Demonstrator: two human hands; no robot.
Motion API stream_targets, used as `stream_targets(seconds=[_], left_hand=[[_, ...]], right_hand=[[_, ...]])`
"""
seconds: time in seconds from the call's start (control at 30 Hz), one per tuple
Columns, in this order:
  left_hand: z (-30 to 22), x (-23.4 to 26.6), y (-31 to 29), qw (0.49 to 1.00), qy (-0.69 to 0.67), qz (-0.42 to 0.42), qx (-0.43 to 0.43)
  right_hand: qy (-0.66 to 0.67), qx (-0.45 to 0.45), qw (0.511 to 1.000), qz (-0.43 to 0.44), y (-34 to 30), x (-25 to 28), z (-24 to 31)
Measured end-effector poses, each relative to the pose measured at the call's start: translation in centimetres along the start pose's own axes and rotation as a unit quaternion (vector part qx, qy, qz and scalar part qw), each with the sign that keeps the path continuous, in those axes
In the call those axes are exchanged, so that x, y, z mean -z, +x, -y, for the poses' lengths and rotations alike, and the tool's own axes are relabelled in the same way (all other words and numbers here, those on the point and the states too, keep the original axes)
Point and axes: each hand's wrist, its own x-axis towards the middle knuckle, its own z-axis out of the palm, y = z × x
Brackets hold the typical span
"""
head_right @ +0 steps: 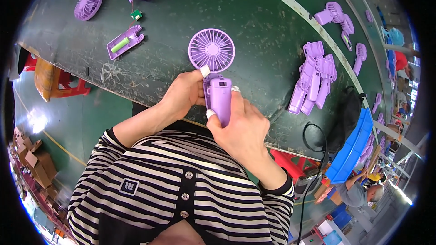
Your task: The person assembles portable handheld fans by hand, inserting batteries into fan handles, connecting wires to circuit boards, and attaching covers to the fan units.
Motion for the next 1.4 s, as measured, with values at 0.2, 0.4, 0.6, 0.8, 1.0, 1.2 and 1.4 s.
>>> stream_targets(seconds=[0.2,0.4,0.6,0.8,1.0,1.2,1.4], left_hand=[[0.2,0.1,0.1,1.0,-0.002,-0.001,-0.004],[0.2,0.2,0.2,1.0,0.001,0.008,-0.008],[-0.2,0.2,0.3,0.999,0.021,0.024,0.009],[-0.3,0.3,0.4,0.999,0.026,0.019,0.014],[-0.4,0.1,0.3,0.999,0.036,0.017,0.016],[-0.4,0.0,0.5,1.0,0.016,0.019,0.018],[-0.4,-0.2,0.5,0.999,0.048,-0.008,0.022]], right_hand=[[-0.022,0.001,0.999,0.033,1.0,-0.7,0.2],[-0.031,0.015,0.998,0.042,1.3,-1.0,0.2],[-0.045,0.041,0.997,0.04,1.3,-1.6,-0.4],[-0.047,0.065,0.996,0.029,1.3,-1.8,-0.5],[-0.041,0.058,0.997,0.029,1.6,-1.5,-0.3],[-0.038,0.062,0.996,0.059,1.9,-1.2,-0.4],[-0.071,0.076,0.994,0.03,1.5,-1.8,-0.6]])
